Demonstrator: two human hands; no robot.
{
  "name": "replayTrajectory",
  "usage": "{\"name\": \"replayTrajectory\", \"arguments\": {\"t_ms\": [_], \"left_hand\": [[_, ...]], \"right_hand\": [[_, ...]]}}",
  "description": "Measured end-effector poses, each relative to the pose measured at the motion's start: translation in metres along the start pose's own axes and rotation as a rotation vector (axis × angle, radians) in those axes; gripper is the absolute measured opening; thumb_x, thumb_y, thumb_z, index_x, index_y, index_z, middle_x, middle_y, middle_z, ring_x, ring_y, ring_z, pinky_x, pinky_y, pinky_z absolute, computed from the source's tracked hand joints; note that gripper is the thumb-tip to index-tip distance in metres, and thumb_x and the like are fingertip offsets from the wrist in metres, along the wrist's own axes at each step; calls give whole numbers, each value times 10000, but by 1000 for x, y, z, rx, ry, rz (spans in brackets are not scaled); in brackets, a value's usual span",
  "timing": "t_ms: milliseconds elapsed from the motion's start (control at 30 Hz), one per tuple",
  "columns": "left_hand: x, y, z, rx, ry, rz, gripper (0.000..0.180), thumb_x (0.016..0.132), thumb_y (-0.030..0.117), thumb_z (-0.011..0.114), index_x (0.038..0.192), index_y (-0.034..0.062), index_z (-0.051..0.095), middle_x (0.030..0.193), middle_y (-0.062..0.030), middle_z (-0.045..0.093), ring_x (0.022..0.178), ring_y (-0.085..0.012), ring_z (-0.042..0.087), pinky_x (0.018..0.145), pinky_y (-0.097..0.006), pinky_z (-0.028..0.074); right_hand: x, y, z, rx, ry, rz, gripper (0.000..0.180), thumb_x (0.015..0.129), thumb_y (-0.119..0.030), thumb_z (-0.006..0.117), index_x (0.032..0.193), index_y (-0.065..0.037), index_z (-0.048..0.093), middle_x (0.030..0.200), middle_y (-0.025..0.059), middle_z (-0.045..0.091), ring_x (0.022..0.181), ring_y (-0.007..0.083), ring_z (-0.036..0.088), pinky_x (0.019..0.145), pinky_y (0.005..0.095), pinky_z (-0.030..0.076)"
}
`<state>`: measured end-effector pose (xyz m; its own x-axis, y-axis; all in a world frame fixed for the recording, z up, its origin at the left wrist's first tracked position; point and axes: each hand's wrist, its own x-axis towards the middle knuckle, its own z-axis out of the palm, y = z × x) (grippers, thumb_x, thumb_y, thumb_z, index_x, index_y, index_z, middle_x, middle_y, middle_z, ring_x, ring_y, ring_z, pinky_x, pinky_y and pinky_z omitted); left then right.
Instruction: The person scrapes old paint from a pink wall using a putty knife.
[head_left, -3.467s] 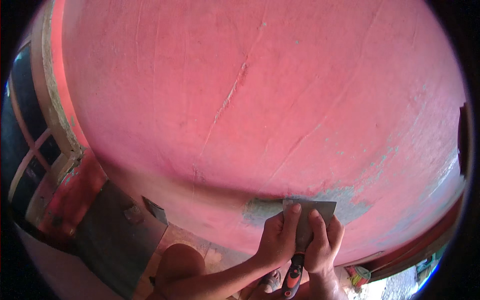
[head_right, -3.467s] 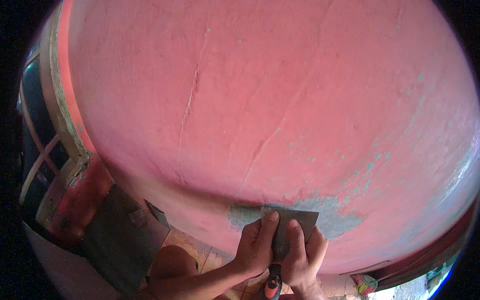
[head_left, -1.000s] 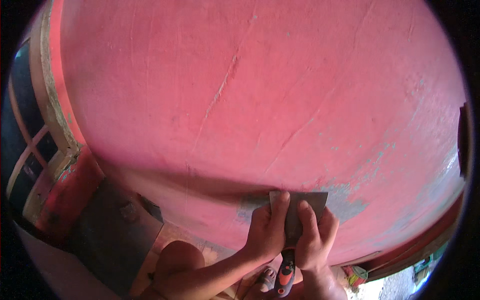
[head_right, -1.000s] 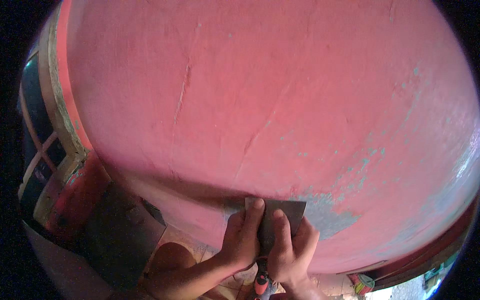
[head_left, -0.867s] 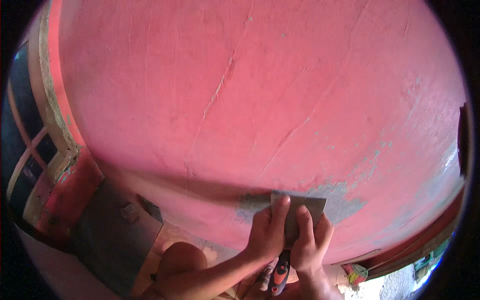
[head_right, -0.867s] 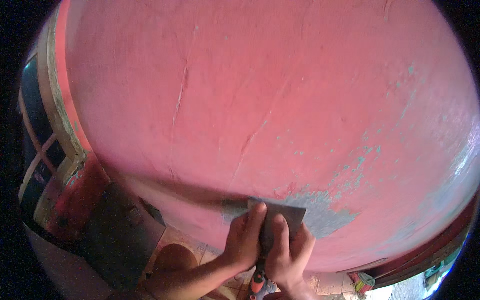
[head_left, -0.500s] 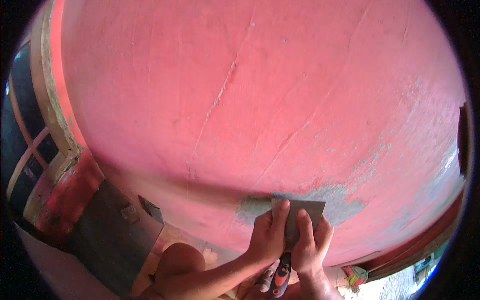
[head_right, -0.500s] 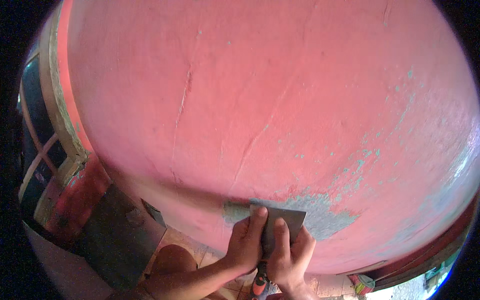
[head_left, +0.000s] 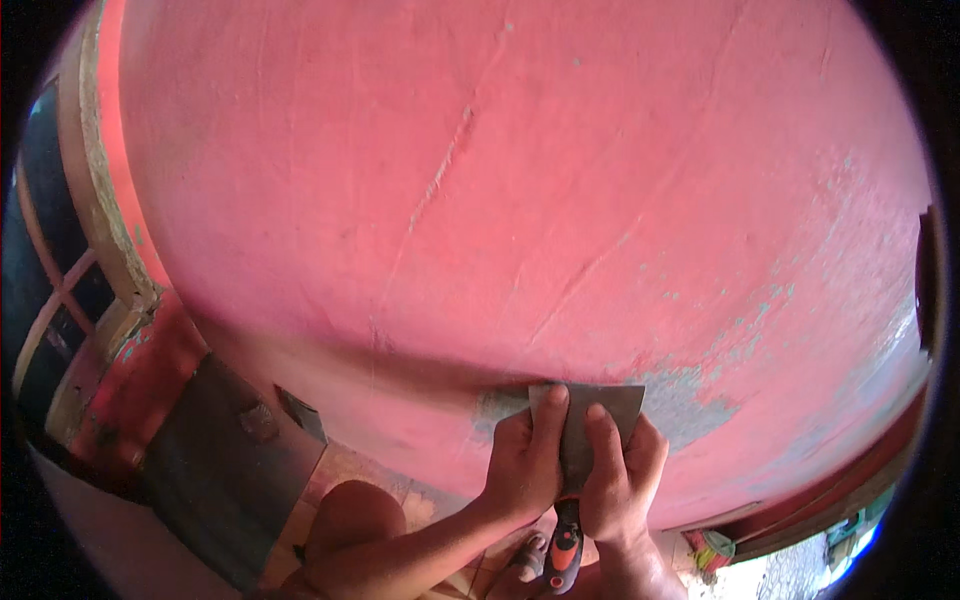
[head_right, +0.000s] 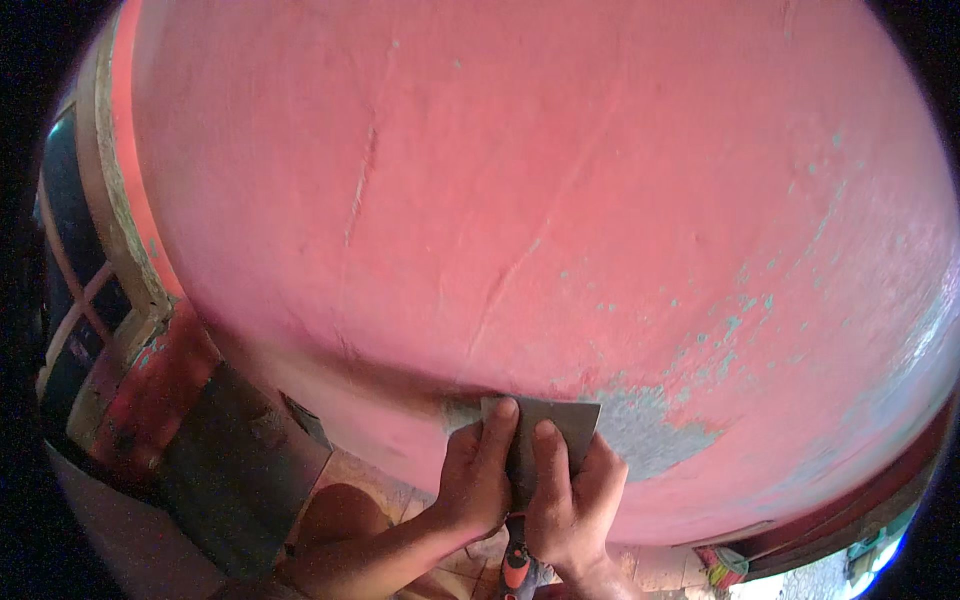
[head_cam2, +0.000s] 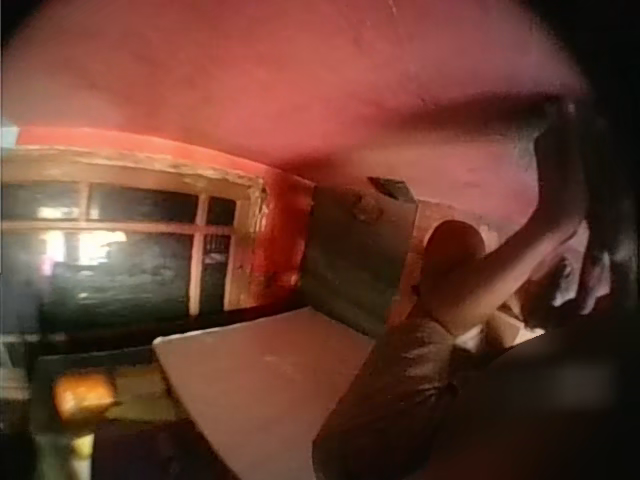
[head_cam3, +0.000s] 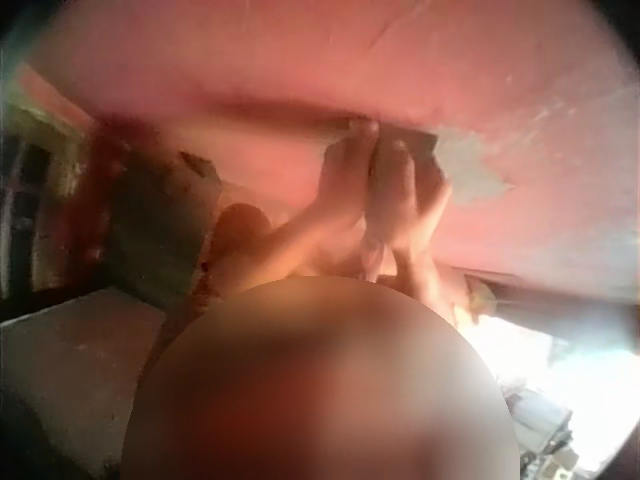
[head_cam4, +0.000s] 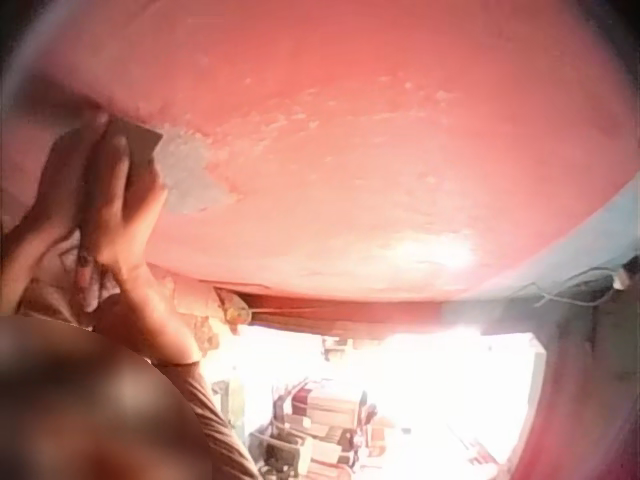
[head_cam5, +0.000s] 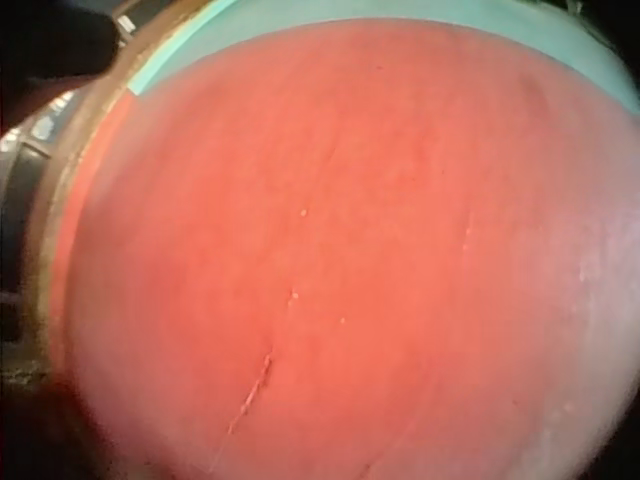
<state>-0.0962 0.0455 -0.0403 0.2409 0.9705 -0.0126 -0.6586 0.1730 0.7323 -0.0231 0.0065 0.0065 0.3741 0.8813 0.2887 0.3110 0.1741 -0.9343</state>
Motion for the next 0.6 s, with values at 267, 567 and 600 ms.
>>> {"name": "replayTrajectory", "arguments": {"t_ms": [267, 567, 600], "left_hand": [[-1, 6, -1, 227, -16, -52, 482, 1030, 445, 431, 966, 12, 635, 867, -18, 621, 796, -66, 521, 700, -252, 455], [1, -10, -3, 151, 37, -18, 492, 1022, 433, 470, 798, 20, 616, 702, 24, 577, 661, -36, 493, 552, -238, 421], [-2, -2, -2, 206, 51, 15, 494, 1020, 434, 474, 786, 21, 612, 694, 28, 565, 652, -34, 483, 547, -237, 413]], "right_hand": [[2, 15, -2, -62, 69, -77, 241, 959, -154, 552, 850, 53, 609, 699, 66, 627, 688, 87, 524, 573, 281, 448], [-4, 13, 1, 35, 70, 4, 251, 959, -162, 562, 873, 68, 614, 751, 60, 654, 701, 74, 533, 593, 266, 451], [-3, 9, 1, 35, 59, 7, 251, 959, -162, 562, 873, 68, 614, 751, 60, 654, 701, 74, 533, 593, 266, 451]]}}
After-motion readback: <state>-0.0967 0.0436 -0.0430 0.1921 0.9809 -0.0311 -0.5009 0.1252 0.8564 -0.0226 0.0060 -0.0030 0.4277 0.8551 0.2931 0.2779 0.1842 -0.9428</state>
